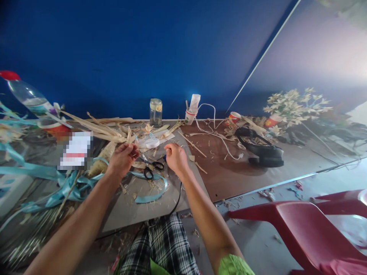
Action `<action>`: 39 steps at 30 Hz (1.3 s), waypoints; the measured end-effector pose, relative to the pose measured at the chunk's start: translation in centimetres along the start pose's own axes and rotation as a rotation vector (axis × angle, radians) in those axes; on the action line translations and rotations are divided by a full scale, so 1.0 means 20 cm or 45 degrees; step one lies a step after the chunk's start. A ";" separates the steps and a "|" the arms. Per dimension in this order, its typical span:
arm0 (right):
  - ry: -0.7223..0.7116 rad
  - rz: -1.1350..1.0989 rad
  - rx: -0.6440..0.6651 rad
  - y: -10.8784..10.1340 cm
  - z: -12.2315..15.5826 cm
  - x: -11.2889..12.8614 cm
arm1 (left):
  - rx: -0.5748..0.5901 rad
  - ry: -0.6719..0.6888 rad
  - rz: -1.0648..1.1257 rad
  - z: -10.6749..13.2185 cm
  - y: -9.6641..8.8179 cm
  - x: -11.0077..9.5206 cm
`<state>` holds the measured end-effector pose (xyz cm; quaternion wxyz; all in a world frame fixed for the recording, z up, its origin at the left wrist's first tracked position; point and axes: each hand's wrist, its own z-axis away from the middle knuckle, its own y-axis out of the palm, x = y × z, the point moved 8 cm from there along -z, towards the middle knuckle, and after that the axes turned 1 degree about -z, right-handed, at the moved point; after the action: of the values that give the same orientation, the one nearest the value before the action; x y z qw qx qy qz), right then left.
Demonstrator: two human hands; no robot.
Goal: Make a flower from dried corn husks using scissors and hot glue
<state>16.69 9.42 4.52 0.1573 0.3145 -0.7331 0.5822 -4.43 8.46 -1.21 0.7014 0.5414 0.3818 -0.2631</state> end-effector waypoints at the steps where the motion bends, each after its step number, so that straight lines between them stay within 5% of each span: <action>1: 0.020 -0.019 0.054 0.04 -0.02 0.02 | 0.005 0.004 0.000 0.00 0.00 0.00; 9: 0.059 0.171 0.254 0.23 -0.14 0.04 | -0.075 0.078 -0.009 -0.03 -0.03 -0.04; 15: -0.129 0.146 0.268 0.31 -0.14 0.02 | -0.124 0.123 -0.082 -0.03 -0.05 -0.05; 19: -0.270 0.043 0.358 0.34 -0.12 0.09 | -0.173 0.173 -0.109 -0.03 -0.07 -0.08; 25: -0.245 -0.079 0.496 0.34 -0.16 0.22 | -0.203 0.205 -0.123 -0.04 -0.09 -0.10; 34: -0.106 0.017 0.379 0.53 -0.34 0.32 | -0.227 0.237 -0.172 -0.05 -0.11 -0.11; 39: -0.088 0.027 0.373 0.51 -0.33 0.33 | -0.222 0.256 -0.162 -0.06 -0.12 -0.11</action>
<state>4.33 15.08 2.48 0.0782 0.3464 -0.6486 0.6732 -7.90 8.80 -0.80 0.6858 0.4768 0.5051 -0.2173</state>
